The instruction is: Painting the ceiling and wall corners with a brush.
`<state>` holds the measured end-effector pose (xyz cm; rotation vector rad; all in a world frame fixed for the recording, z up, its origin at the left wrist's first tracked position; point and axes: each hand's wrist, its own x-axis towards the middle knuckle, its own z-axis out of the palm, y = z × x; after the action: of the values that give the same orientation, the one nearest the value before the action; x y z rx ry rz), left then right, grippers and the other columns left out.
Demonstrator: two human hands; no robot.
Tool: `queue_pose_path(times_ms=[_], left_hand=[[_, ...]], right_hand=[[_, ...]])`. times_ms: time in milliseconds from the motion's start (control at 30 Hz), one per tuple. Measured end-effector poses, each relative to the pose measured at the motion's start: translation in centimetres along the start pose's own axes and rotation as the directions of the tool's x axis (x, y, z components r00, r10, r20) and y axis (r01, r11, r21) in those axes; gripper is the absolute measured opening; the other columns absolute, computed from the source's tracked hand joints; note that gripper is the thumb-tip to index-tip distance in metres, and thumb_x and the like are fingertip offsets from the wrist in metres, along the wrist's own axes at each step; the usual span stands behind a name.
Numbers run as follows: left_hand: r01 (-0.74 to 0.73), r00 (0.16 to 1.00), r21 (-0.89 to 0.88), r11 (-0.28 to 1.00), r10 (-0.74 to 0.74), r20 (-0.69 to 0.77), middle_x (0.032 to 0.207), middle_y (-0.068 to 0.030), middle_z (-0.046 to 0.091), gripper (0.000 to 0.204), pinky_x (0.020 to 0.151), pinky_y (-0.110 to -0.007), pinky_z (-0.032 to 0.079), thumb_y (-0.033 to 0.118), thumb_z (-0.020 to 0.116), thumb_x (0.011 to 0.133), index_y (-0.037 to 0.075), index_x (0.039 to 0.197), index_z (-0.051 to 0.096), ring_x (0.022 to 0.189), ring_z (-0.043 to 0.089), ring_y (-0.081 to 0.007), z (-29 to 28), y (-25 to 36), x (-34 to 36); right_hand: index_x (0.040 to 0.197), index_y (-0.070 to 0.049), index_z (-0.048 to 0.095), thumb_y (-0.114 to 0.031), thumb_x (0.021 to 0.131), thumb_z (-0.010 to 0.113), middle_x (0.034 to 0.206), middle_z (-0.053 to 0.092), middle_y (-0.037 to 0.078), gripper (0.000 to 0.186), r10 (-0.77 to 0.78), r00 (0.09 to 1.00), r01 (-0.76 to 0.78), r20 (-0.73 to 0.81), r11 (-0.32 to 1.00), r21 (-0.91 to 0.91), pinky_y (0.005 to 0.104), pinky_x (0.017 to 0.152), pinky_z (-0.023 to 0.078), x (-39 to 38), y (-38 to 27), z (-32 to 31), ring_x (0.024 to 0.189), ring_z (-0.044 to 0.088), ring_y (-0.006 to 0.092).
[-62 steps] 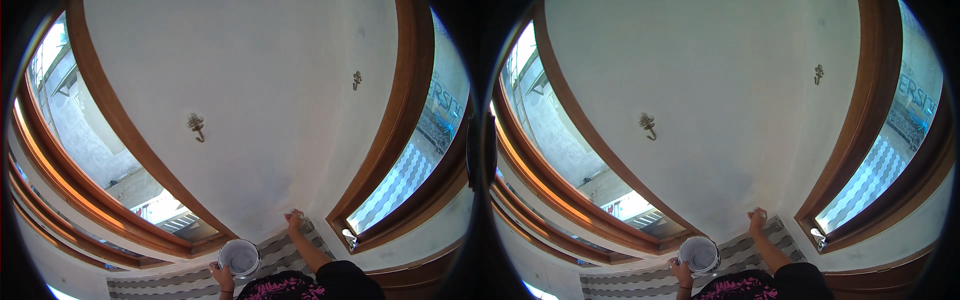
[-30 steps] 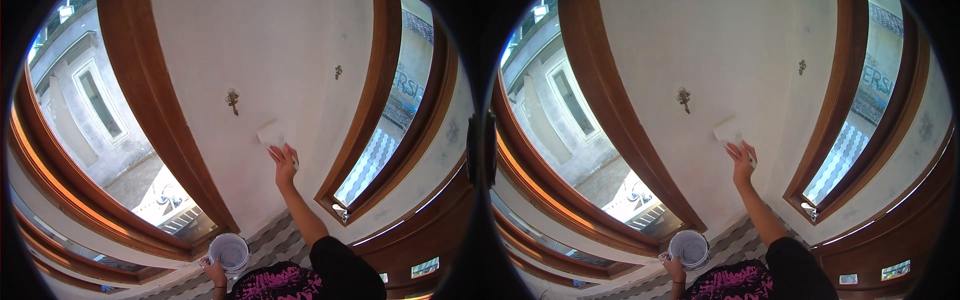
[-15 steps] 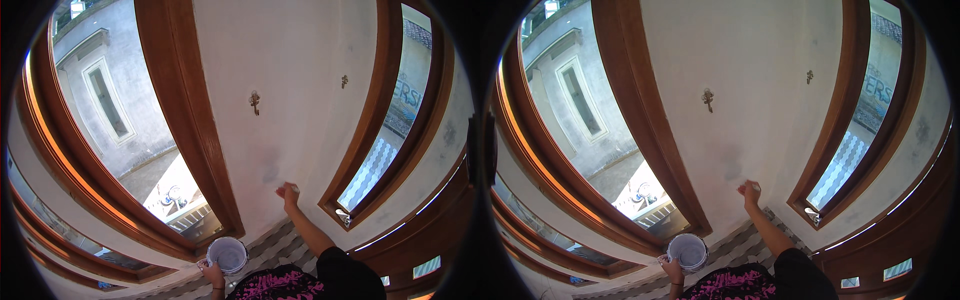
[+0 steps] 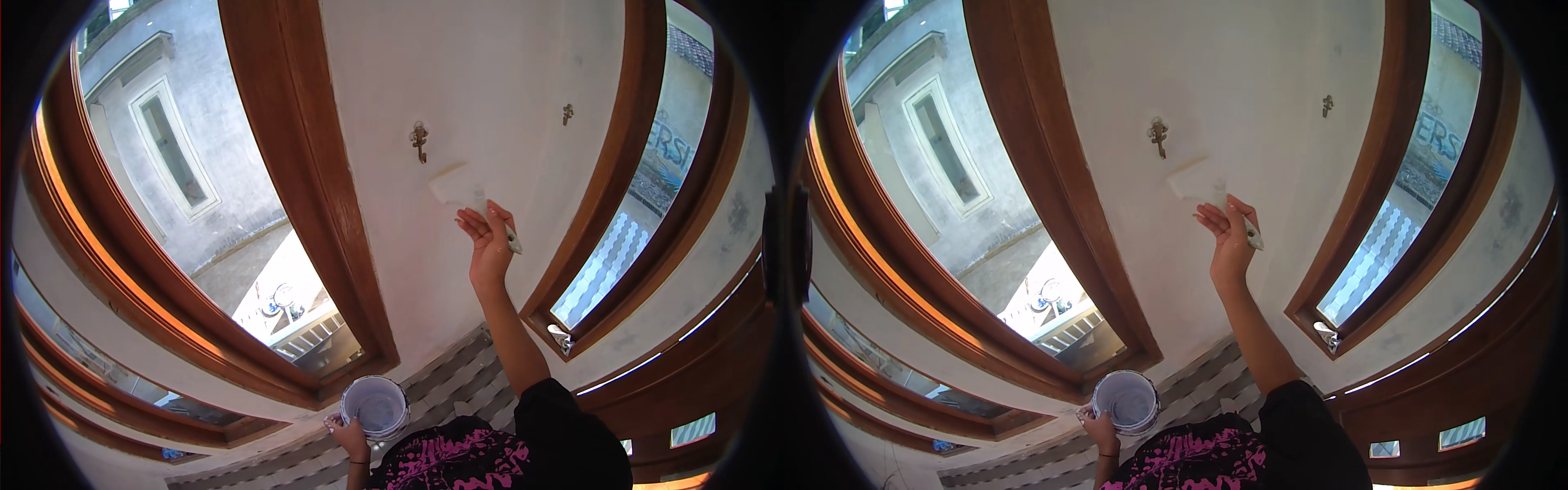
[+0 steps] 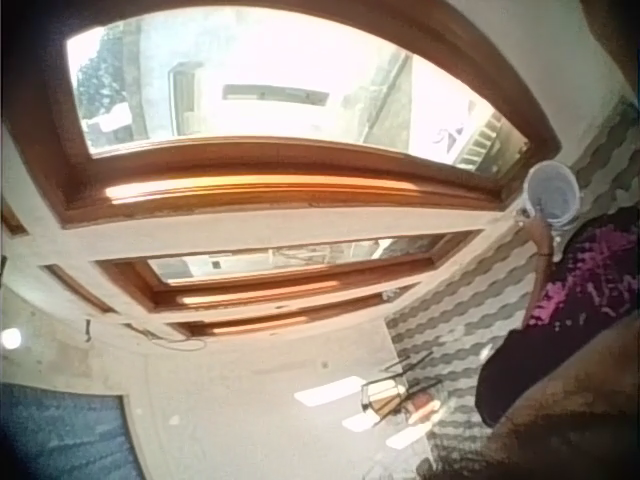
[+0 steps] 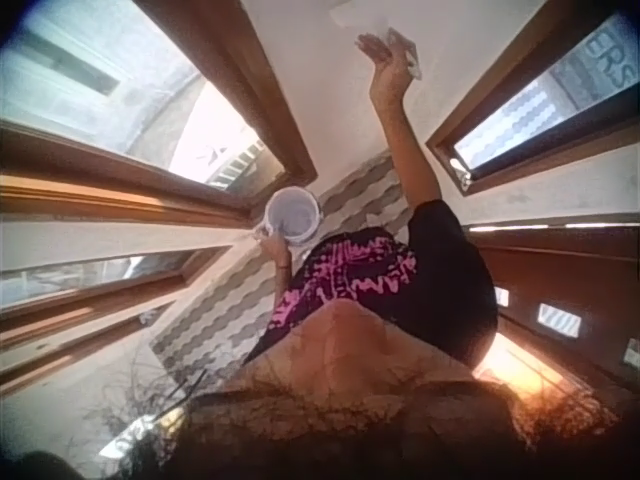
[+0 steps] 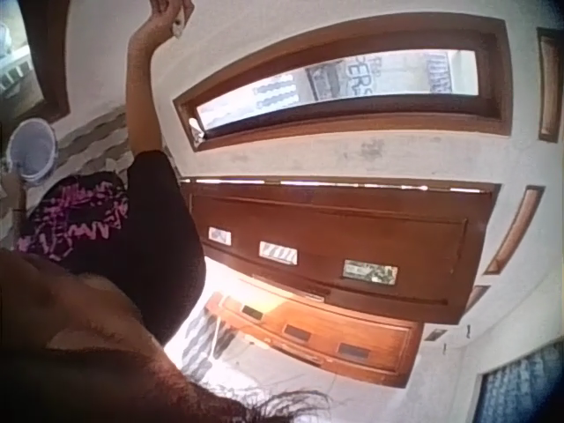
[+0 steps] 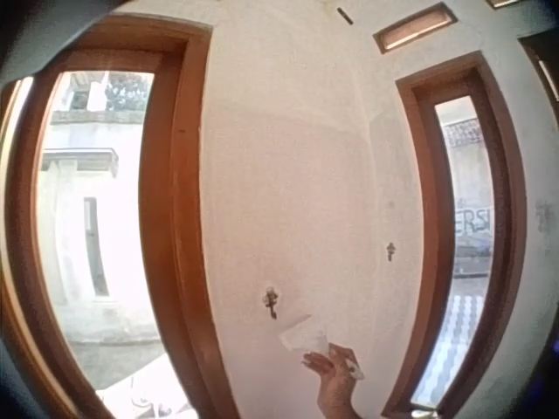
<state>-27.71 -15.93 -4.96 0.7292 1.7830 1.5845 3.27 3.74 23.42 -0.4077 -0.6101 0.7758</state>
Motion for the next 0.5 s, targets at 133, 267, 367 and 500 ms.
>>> queue_pose_path(times_ms=[133,267,367,500], left_hand=[[-0.027,0.999,0.022,0.999,0.027,-0.022,0.092,-0.0119,0.058,0.034,0.080,-0.031,0.048,-0.008,0.057,0.072,0.000,0.102,0.042,0.083,0.060,-0.0190,-0.5,0.2,-0.1],[0.009,0.997,0.003,1.000,-0.009,-0.079,0.092,-0.0122,0.058,0.033,0.082,-0.032,0.047,-0.008,0.057,0.072,0.000,0.101,0.043,0.085,0.059,-0.0192,-1.5,0.3,0.0],[0.023,0.997,0.087,0.996,-0.017,-0.076,0.095,-0.0128,0.057,0.033,0.084,-0.032,0.046,-0.007,0.056,0.072,-0.001,0.101,0.043,0.087,0.058,-0.0196,-1.8,-0.6,0.2],[-0.008,0.997,-0.022,1.000,0.006,-0.080,0.094,-0.0103,0.054,0.034,0.083,-0.031,0.046,-0.006,0.056,0.071,-0.001,0.102,0.044,0.085,0.056,-0.0191,-1.8,-0.7,0.6]], right_hand=[[0.110,0.001,0.051,-0.011,0.095,0.052,0.091,0.066,0.021,0.019,-0.102,0.993,0.103,0.056,0.995,-0.014,0.0404,0.078,0.058,0.6,4.0,-2.8,0.085,0.069,0.0312],[0.114,0.002,0.052,-0.012,0.095,0.055,0.089,0.066,0.019,0.023,0.009,0.997,-0.008,-0.079,1.000,0.015,0.0412,0.078,0.058,-2.7,10.1,-8.1,0.082,0.069,0.0309],[0.109,0.001,0.054,-0.011,0.095,0.055,0.087,0.065,0.018,0.019,0.087,0.972,-0.090,-0.220,0.996,-0.004,0.0406,0.075,0.060,-5.7,12.4,-12.2,0.078,0.069,0.0295],[0.106,-0.003,0.055,-0.011,0.092,0.057,0.083,0.066,0.017,0.017,0.225,0.908,-0.275,-0.353,0.956,-0.098,0.0409,0.071,0.061,-10.2,16.8,-19.4,0.073,0.069,0.0294]])
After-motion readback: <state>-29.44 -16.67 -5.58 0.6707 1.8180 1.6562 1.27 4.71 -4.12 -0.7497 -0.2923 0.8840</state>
